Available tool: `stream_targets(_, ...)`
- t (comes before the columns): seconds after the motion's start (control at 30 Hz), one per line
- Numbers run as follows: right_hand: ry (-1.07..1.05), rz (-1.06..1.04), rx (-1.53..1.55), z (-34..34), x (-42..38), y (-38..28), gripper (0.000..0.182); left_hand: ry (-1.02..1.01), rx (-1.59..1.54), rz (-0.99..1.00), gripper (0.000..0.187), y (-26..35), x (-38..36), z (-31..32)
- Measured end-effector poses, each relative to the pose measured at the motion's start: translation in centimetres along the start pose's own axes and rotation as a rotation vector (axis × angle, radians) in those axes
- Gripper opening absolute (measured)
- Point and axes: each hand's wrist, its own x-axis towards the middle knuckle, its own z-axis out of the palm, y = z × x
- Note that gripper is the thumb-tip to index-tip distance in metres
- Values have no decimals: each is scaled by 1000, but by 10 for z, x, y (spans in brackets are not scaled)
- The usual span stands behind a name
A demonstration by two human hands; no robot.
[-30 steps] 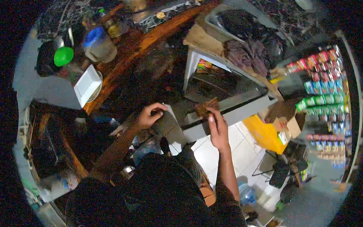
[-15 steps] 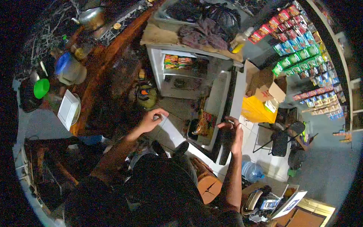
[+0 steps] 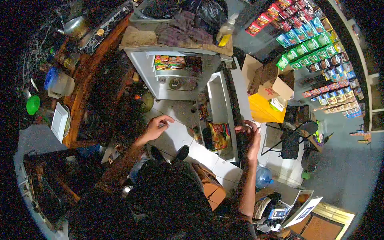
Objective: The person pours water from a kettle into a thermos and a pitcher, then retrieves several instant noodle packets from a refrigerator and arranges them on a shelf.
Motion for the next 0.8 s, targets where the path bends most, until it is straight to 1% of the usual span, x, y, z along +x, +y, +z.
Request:
stream_targets(0.07, 4, -2, 20, -10, 7, 1, 68, -6, 10, -24, 31, 3, 5, 6)
stream_targets(0.13, -31, -52, 7, -26, 14, 8, 68, -10, 19, -49, 30, 5, 10, 11)
stream_targets(0.27, -70, -106, 2, -51, 26, 14, 67, 48, -3, -61, 28, 3, 19, 24)
stream_targets(0.33, -106, -151, -99, -55, 28, 7, 66, 48, -3, -81, 28, -1, 22, 30)
stream_targets(0.37, -109, -112, -106, -59, 29, 3, 71, 60, -12, -71, 26, -3, 23, 34)
stream_targets(0.4, -104, -106, -106, -61, 30, 5, 71, 69, -21, -60, 24, -5, 25, 38)
stream_targets(0.47, 5, -131, 13, -65, 31, 10, 62, 64, -32, -72, 22, -9, 29, 48)
stream_targets(0.5, 79, -312, -403, -56, 27, -3, 48, 66, -42, -80, 21, -10, 32, 52)
stream_targets(0.53, 240, -397, -711, -41, 14, -12, 31, 47, -40, -76, 21, -9, 37, 56)
stream_targets(0.6, 276, -418, -649, -28, -11, -1, 22, 4, 23, -111, 19, -8, 43, 64)
stream_targets(0.67, 160, -334, -645, -17, -34, 21, 16, -31, 32, -71, 18, -15, 53, 72)
stream_targets(0.73, 91, -185, -591, 4, -40, 49, 12, -97, 92, -54, 16, -17, 68, 76)
stream_targets(0.8, 100, -22, -338, 14, -48, 107, 11, -136, 108, -58, 16, -36, 83, 85)
